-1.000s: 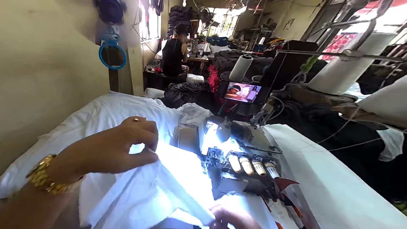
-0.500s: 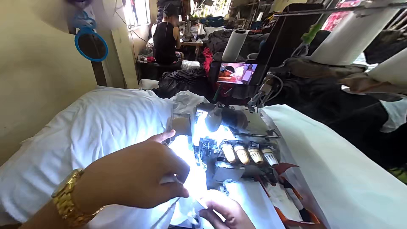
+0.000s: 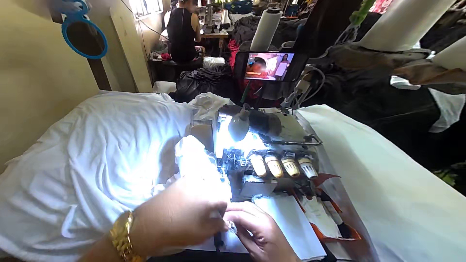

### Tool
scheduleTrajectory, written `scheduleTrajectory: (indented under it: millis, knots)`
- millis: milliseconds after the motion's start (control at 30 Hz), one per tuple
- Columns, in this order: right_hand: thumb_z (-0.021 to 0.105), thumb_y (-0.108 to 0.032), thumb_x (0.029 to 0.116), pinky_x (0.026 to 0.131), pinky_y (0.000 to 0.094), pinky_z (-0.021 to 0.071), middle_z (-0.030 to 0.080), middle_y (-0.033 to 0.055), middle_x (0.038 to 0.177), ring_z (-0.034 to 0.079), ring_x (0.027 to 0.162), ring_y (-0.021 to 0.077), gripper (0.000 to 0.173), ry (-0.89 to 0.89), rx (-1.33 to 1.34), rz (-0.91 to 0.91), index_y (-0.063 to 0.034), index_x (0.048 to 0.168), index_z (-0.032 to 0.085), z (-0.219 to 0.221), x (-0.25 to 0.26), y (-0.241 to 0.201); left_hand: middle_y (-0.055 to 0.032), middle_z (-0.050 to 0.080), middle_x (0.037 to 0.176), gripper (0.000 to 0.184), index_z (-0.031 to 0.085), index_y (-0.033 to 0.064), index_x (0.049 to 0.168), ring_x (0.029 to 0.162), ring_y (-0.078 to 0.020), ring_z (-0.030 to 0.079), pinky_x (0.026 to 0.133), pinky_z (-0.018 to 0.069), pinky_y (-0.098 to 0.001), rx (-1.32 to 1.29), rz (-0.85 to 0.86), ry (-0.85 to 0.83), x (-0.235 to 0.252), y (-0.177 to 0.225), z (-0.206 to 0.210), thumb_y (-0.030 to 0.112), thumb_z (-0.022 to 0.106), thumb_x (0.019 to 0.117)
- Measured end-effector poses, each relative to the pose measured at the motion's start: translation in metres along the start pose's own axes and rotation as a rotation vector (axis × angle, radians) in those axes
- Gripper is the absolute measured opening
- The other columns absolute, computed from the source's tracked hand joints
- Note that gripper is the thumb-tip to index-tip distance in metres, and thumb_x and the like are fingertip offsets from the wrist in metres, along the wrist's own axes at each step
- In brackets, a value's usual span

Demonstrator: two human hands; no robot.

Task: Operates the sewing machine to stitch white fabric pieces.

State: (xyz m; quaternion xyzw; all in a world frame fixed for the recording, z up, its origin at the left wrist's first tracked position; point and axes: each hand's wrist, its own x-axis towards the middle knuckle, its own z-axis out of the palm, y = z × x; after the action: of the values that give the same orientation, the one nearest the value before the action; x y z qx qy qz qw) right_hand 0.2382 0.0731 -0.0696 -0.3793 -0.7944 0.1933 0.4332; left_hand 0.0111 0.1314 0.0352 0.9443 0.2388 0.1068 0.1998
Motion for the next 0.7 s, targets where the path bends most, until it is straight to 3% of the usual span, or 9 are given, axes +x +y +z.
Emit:
scheduleTrajectory:
  millis: [100, 133, 267, 367, 433, 500, 600, 667, 700]
  knots:
    - [0.060, -0.017, 0.1011, 0.091, 0.0247, 0.0517, 0.075, -0.0012, 0.114, 0.066, 0.102, 0.0114, 0.017, 0.104, -0.255, -0.135, -0.0197, 0.104, 0.076, 0.002, 0.000, 0.011, -0.0035, 0.067, 0.074, 0.020, 0.070, 0.0137, 0.087, 0.067, -0.0225, 0.066, 0.062, 0.0531, -0.0431, 0.203, -0.004, 0.258, -0.003, 0.013, 0.052, 0.030, 0.064, 0.0961]
    - [0.059, -0.019, 0.1017, 0.092, 0.0252, 0.0502, 0.074, -0.0018, 0.116, 0.064, 0.104, 0.0122, 0.018, 0.122, -0.319, -0.147, -0.0226, 0.106, 0.076, 0.002, -0.001, 0.012, -0.0037, 0.066, 0.074, 0.021, 0.070, 0.0134, 0.084, 0.067, -0.0227, 0.066, 0.063, 0.0531, -0.0437, 0.271, -0.049, 0.324, -0.003, 0.017, 0.067, 0.029, 0.063, 0.0961]
    - [0.059, -0.021, 0.1015, 0.095, 0.0245, 0.0462, 0.072, -0.0021, 0.116, 0.060, 0.106, 0.0123, 0.020, 0.158, -0.430, -0.148, -0.0281, 0.107, 0.077, 0.005, -0.003, 0.015, -0.0038, 0.069, 0.078, 0.022, 0.071, 0.0128, 0.085, 0.077, -0.0239, 0.069, 0.096, 0.0485, -0.0556, 0.354, -0.249, 0.452, -0.003, 0.030, 0.097, 0.024, 0.059, 0.0999]
    - [0.064, -0.016, 0.0989, 0.095, 0.0282, 0.0489, 0.075, 0.0060, 0.110, 0.065, 0.102, 0.0189, 0.017, 0.177, -0.444, -0.084, -0.0207, 0.105, 0.080, 0.004, 0.002, 0.001, -0.0018, 0.072, 0.079, 0.016, 0.076, 0.0159, 0.089, 0.082, -0.0245, 0.071, 0.092, 0.0511, -0.0527, 0.464, -0.287, 0.588, 0.002, 0.023, 0.103, 0.019, 0.061, 0.0959]
    - [0.066, -0.014, 0.0984, 0.094, 0.0289, 0.0505, 0.074, 0.0101, 0.108, 0.066, 0.100, 0.0213, 0.016, 0.204, -0.438, -0.038, -0.0145, 0.108, 0.079, 0.004, 0.005, -0.007, -0.0002, 0.075, 0.087, 0.016, 0.078, 0.0196, 0.097, 0.092, -0.0246, 0.072, 0.099, 0.0478, -0.0555, 0.519, -0.325, 0.632, 0.008, 0.017, 0.101, 0.020, 0.062, 0.0942]
    - [0.067, -0.017, 0.0988, 0.096, 0.0275, 0.0489, 0.073, 0.0090, 0.110, 0.065, 0.103, 0.0195, 0.017, 0.205, -0.405, -0.011, -0.0137, 0.112, 0.078, 0.004, 0.004, -0.011, -0.0021, 0.075, 0.096, 0.018, 0.078, 0.0213, 0.101, 0.098, -0.0273, 0.071, 0.104, 0.0420, -0.0651, 0.527, -0.384, 0.649, 0.016, 0.006, 0.096, 0.024, 0.062, 0.0931]
    - [0.066, -0.018, 0.0987, 0.097, 0.0257, 0.0462, 0.072, 0.0066, 0.110, 0.061, 0.105, 0.0168, 0.019, 0.163, -0.370, -0.006, -0.0151, 0.113, 0.077, 0.003, 0.002, -0.014, -0.0081, 0.073, 0.121, 0.024, 0.078, 0.0183, 0.107, 0.121, -0.0346, 0.065, 0.110, 0.0337, -0.0715, 0.384, -0.547, 0.573, 0.032, -0.014, 0.079, 0.027, 0.060, 0.0952]
    - [0.066, -0.017, 0.0984, 0.096, 0.0268, 0.0463, 0.071, 0.0066, 0.110, 0.061, 0.104, 0.0168, 0.017, 0.147, -0.360, -0.011, -0.0155, 0.112, 0.077, 0.004, 0.002, -0.017, -0.0059, 0.073, 0.113, 0.019, 0.079, 0.0155, 0.099, 0.116, -0.0296, 0.066, 0.106, 0.0436, -0.0642, 0.280, -0.567, 0.570, 0.043, -0.032, 0.070, 0.023, 0.062, 0.0945]
    - [0.066, -0.016, 0.0983, 0.096, 0.0270, 0.0464, 0.072, 0.0067, 0.109, 0.061, 0.104, 0.0168, 0.017, 0.142, -0.359, -0.015, -0.0156, 0.111, 0.077, 0.005, 0.001, -0.018, -0.0051, 0.072, 0.106, 0.017, 0.078, 0.0140, 0.096, 0.109, -0.0273, 0.068, 0.097, 0.0518, -0.0567, 0.268, -0.556, 0.573, 0.046, -0.041, 0.067, 0.021, 0.062, 0.0950]
